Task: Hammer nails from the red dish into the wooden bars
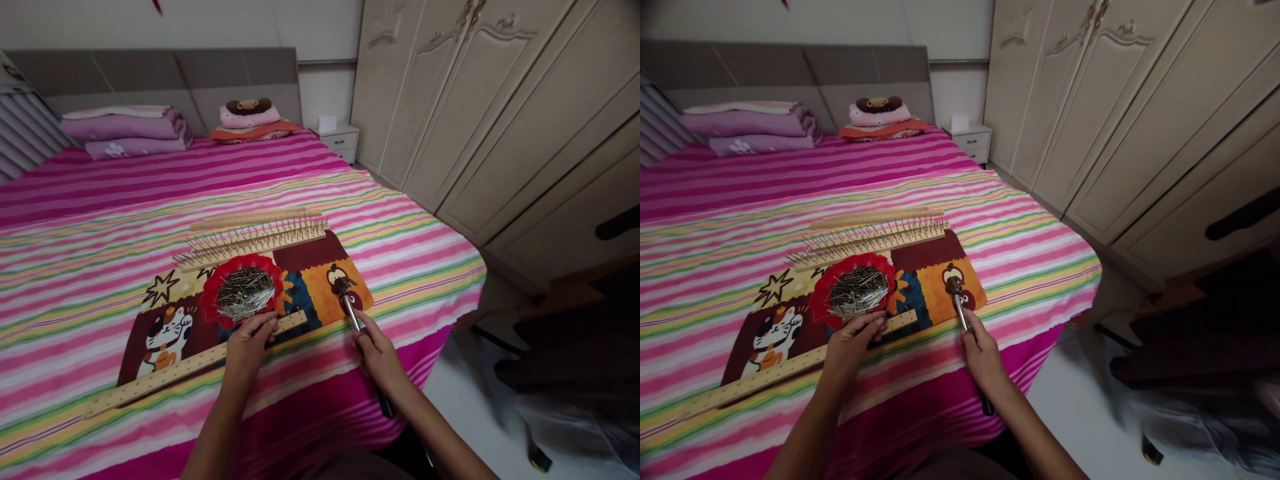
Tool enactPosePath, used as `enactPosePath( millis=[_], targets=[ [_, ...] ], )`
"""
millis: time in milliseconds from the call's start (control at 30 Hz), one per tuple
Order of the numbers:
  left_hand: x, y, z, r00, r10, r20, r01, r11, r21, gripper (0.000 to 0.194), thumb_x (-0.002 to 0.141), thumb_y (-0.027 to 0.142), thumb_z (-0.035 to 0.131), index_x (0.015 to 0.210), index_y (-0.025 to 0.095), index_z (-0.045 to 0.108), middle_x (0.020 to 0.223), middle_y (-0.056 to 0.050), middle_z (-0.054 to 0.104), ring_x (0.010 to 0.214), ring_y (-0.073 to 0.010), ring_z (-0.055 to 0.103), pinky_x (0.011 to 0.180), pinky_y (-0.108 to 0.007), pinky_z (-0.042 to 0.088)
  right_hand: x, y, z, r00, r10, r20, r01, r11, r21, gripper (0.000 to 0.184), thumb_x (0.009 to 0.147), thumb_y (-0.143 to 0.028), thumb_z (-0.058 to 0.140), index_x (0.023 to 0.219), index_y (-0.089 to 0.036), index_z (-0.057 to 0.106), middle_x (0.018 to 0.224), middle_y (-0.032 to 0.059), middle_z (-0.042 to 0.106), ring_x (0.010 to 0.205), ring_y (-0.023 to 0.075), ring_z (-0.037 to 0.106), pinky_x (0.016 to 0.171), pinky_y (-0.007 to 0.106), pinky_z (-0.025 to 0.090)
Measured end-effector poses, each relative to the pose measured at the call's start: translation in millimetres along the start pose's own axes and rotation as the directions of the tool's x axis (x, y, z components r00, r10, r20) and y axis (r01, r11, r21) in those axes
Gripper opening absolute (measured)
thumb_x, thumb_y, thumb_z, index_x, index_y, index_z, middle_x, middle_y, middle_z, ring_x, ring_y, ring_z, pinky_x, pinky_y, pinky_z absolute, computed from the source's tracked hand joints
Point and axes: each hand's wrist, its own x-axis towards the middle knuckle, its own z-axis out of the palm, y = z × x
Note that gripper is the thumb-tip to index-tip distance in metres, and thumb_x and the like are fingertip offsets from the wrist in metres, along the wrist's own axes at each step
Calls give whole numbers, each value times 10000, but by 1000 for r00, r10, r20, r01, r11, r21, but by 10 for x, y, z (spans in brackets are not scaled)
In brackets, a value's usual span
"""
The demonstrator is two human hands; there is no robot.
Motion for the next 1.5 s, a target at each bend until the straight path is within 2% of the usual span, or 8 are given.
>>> enactPosePath(
  millis=[267, 633, 733, 833, 933, 1100, 1333, 1500],
  targets=[
    [19, 3, 14, 997, -78, 1, 78, 997, -2, 453, 575, 474, 690, 899, 159, 724, 705, -36, 705, 591, -119, 582, 574, -238, 481, 5, -7, -10, 1000, -7, -9, 7, 1000, -6, 470, 808, -276, 472, 1250, -140, 561, 550, -65, 447, 444, 122, 392, 439, 236, 336],
    [5, -10, 57, 1000, 16, 13, -18, 992, 125, 379, 637, 465, 625, 879, 190, 720, 817, -45, 712, 712, -159, 634, 562, -236, 483, -5, 15, 11, 1000, 31, 3, -31, 998, 45, 514, 809, -289, 473, 1291, -118, 522, 538, -70, 443, 401, 108, 365, 381, 224, 287],
    [-3, -9, 75, 1000, 3, 0, -3, 988, 154, 367, 649, 453, 614, 893, 194, 704, 739, -26, 699, 660, -153, 626, 525, -228, 462, -72, -58, 4, 999, 35, 25, -37, 997, 66, 545, 828, -311, 455, 1330, -100, 476, 549, -65, 442, 392, 105, 356, 367, 225, 278],
    [-8, -13, 97, 999, -24, -25, 28, 991, 135, 355, 640, 458, 621, 871, 195, 681, 666, -6, 681, 610, -149, 612, 499, -224, 440, -202, -243, -20, 996, 24, 83, -32, 994, 105, 533, 863, -346, 456, 1360, -153, 447, 568, -66, 428, 407, 98, 358, 372, 216, 283],
    [-11, -30, 126, 999, -21, -46, 27, 989, 148, 314, 642, 465, 619, 811, 205, 670, 638, 5, 670, 618, -153, 606, 497, -220, 426, -329, -471, -13, 972, -3, 235, -34, 988, 152, 463, 894, -321, 458, 1347, -229, 469, 607, -60, 433, 457, 90, 372, 408, 204, 295],
    [-7, -93, 158, 991, 120, -64, -98, 954, 284, 237, 688, 432, 597, 768, 224, 678, 666, 15, 669, 631, -140, 585, 563, -224, 423, -413, -663, 148, 907, -21, 420, -10, 997, 72, 408, 888, -223, 430, 1285, -220, 525, 629, -50, 462, 468, 84, 365, 433, 214, 278],
    [-18, -83, 175, 970, 233, -64, -198, 919, 341, 187, 712, 376, 567, 743, 225, 673, 658, 35, 662, 614, -124, 570, 620, -222, 418, -375, -601, 298, 889, -88, 449, 114, 993, -32, 430, 906, -214, 392, 1327, -204, 479, 632, -48, 447, 499, 98, 353, 477, 233, 289],
    [-25, -88, 172, 969, 240, -62, -205, 916, 344, 185, 718, 378, 554, 710, 226, 661, 625, 40, 647, 588, -118, 560, 592, -218, 406, -349, -643, 310, 888, -81, 452, 149, 982, -118, 435, 878, -200, 410, 1294, -148, 524, 643, -25, 478, 542, 115, 394, 518, 249, 321]
  ],
)
